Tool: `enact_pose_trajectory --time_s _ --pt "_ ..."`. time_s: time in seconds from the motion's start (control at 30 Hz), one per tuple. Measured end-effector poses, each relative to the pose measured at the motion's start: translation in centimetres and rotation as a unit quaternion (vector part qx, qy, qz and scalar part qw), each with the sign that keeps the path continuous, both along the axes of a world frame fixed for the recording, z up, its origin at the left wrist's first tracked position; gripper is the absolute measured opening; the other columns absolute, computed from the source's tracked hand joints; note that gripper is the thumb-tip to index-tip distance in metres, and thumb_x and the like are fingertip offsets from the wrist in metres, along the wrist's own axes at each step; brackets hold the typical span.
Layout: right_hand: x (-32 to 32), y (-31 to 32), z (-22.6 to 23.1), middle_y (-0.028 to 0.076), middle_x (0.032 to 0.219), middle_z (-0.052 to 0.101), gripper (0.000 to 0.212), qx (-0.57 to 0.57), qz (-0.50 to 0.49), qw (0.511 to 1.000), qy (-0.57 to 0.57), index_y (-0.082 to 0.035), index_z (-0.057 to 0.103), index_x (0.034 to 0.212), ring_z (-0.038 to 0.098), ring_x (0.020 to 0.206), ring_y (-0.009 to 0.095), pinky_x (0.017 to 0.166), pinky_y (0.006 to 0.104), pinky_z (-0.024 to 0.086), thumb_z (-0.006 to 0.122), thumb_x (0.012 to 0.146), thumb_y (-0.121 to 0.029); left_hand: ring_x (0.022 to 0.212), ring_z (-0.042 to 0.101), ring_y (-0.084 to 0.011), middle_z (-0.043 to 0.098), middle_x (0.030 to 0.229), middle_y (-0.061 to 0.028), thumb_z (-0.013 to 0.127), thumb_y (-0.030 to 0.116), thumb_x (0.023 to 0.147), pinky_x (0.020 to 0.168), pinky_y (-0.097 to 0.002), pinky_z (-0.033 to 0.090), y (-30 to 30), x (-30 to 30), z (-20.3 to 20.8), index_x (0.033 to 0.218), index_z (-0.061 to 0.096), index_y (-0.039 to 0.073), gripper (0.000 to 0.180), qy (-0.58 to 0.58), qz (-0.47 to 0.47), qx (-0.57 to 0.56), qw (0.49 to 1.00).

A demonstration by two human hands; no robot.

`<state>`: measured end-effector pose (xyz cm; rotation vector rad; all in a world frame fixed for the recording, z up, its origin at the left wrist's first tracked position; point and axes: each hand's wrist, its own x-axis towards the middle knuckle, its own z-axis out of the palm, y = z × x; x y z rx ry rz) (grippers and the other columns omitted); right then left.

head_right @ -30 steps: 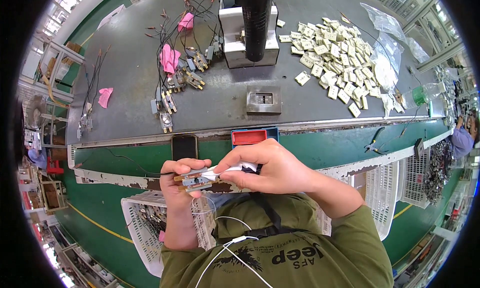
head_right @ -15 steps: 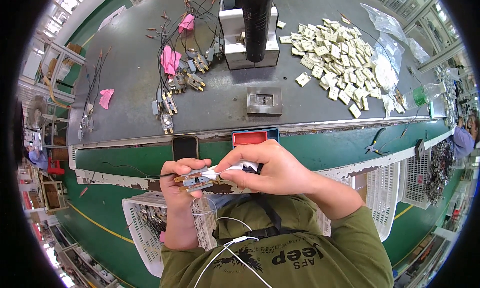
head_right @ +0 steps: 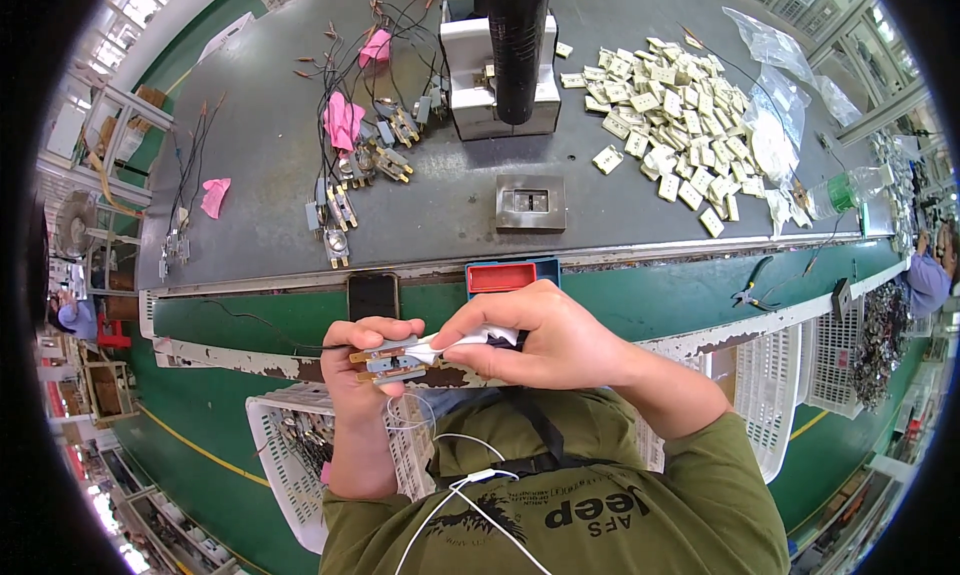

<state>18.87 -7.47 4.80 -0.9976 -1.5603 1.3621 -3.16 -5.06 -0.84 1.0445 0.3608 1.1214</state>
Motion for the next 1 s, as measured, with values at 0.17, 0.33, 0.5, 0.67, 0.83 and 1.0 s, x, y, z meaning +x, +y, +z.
enact_pose_trajectory --time_s 0.17,0.33,0.5,0.67,0.83,1.0 --pt "0.0 0.1 0.1 0.006 0.073 0.067 0.011 -0.021 -0.01 1.0 0.009 0.0 0.067 0.094 0.063 0.058 0.009 0.052 0.0221 0.047 0.065 0.083 -0.001 0.105 0.06 -0.0329 0.062 0.107 -0.0185 0.083 0.017 0.063 0.09 -0.0443 0.052 0.1 0.0 0.0 0.102 0.053 0.005 0.051 0.003 0.003 0.009 1.0" --pt "0.0 0.1 0.1 0.005 0.073 0.067 0.011 -0.043 0.006 0.999 0.019 0.0 0.067 0.094 0.062 0.057 0.008 0.051 0.0222 0.046 0.064 0.084 -0.002 0.105 0.06 -0.0325 0.062 0.107 -0.0187 0.083 0.017 0.063 0.09 -0.0445 0.052 0.1 -0.1 -0.1 0.102 0.053 0.005 0.051 0.004 0.002 0.012 1.0" --pt "0.1 0.0 0.0 0.006 0.073 0.067 0.011 -0.029 0.008 0.999 0.019 0.0 0.067 0.094 0.061 0.057 0.008 0.051 0.0222 0.046 0.064 0.084 -0.003 0.104 0.061 -0.0324 0.062 0.107 -0.0189 0.083 0.017 0.063 0.089 -0.0448 0.052 0.1 0.0 -0.2 0.101 0.053 0.005 0.051 0.003 -0.001 0.009 1.0" --pt "0.1 -0.1 0.2 0.006 0.073 0.067 0.011 -0.048 -0.01 0.999 0.022 0.0 0.067 0.094 0.062 0.057 0.009 0.051 0.0226 0.047 0.065 0.083 -0.003 0.108 0.058 -0.0338 0.06 0.11 -0.0217 0.081 0.008 0.064 0.09 -0.0442 0.051 0.2 -0.1 -0.4 0.103 0.053 0.005 0.048 -0.011 -0.014 0.011 1.0" --pt "1.0 0.0 0.4 0.005 0.072 0.066 0.013 -0.022 -0.007 1.0 -0.01 -0.003 0.067 0.096 0.061 0.061 0.009 0.056 0.0236 0.047 0.065 0.084 -0.007 0.112 0.056 -0.0352 0.058 0.113 -0.025 0.079 -0.001 0.066 0.091 -0.044 0.051 0.3 -0.2 -0.6 0.106 0.052 0.004 0.048 -0.02 -0.013 0.028 0.999" --pt "0.5 -0.4 -0.2 0.006 0.078 0.068 0.013 0.032 0.005 0.999 -0.044 -0.003 0.068 0.095 0.063 0.064 0.011 0.058 0.0245 0.048 0.066 0.083 -0.008 0.113 0.055 -0.035 0.057 0.116 -0.0257 0.079 0.0 0.067 0.092 -0.0442 0.051 0.5 -0.2 -0.7 0.107 0.05 0.004 0.049 -0.009 0.009 0.048 0.999"
